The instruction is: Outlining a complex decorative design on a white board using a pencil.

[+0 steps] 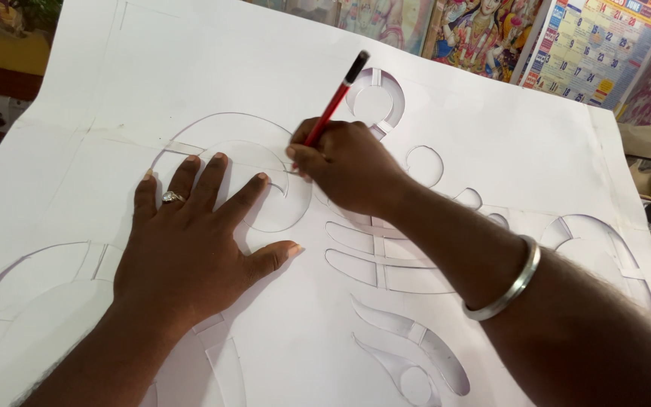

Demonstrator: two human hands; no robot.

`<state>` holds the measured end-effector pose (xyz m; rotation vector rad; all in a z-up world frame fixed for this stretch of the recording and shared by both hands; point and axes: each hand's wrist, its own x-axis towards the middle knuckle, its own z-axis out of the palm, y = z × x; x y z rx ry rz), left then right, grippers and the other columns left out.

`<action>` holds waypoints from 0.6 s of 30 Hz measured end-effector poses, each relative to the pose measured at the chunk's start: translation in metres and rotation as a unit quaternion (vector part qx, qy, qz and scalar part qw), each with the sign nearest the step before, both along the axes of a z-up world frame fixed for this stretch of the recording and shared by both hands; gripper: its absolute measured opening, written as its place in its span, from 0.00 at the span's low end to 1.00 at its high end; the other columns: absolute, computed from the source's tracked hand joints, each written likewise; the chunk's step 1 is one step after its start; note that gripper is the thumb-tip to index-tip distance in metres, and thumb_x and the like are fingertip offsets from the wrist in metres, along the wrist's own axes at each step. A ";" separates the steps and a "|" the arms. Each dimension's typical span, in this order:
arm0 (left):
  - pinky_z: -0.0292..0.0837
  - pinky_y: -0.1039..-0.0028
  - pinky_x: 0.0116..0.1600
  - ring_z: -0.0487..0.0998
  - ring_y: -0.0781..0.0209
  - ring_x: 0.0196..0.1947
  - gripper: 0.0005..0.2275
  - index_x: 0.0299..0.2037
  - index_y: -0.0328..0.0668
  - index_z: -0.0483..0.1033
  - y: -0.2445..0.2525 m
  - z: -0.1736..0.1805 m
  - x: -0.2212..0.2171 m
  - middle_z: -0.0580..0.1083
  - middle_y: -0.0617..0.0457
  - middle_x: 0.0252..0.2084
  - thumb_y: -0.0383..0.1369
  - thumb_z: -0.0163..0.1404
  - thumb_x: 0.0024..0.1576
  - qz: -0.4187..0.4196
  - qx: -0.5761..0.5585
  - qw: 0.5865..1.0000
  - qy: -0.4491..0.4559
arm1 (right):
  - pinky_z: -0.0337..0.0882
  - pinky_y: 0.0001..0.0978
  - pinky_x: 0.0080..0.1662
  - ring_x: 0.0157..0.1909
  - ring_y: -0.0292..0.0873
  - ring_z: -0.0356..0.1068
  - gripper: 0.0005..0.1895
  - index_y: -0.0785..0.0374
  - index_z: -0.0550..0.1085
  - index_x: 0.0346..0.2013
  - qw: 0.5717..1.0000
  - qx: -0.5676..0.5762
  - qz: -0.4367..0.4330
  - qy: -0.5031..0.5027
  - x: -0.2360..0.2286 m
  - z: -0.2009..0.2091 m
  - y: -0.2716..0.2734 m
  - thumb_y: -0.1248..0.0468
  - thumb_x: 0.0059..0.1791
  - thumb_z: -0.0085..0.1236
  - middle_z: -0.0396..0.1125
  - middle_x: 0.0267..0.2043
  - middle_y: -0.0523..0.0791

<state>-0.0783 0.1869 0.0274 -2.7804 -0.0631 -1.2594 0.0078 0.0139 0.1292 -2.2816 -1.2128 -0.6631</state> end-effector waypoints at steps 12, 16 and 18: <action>0.34 0.40 0.70 0.43 0.42 0.75 0.40 0.72 0.70 0.57 -0.001 0.000 -0.001 0.49 0.43 0.76 0.72 0.32 0.49 0.004 0.005 1.000 0.002 | 0.75 0.37 0.40 0.31 0.41 0.75 0.18 0.63 0.76 0.38 0.998 -0.047 -0.010 -0.033 -0.011 -0.005 0.004 0.53 0.56 0.44 0.75 0.29 0.45; 0.34 0.40 0.70 0.44 0.42 0.75 0.41 0.72 0.71 0.57 -0.002 0.000 -0.002 0.50 0.43 0.75 0.73 0.32 0.49 0.002 0.004 1.000 -0.005 | 0.74 0.37 0.39 0.30 0.41 0.75 0.18 0.63 0.77 0.37 0.999 -0.037 -0.005 -0.015 -0.017 -0.006 0.003 0.53 0.55 0.45 0.75 0.28 0.44; 0.34 0.40 0.70 0.44 0.43 0.75 0.41 0.72 0.71 0.57 -0.002 0.000 0.000 0.50 0.43 0.75 0.73 0.31 0.49 0.005 0.006 1.000 -0.005 | 0.74 0.37 0.39 0.30 0.42 0.75 0.18 0.62 0.77 0.37 0.999 -0.038 -0.009 -0.003 -0.019 -0.006 0.003 0.53 0.55 0.45 0.75 0.27 0.45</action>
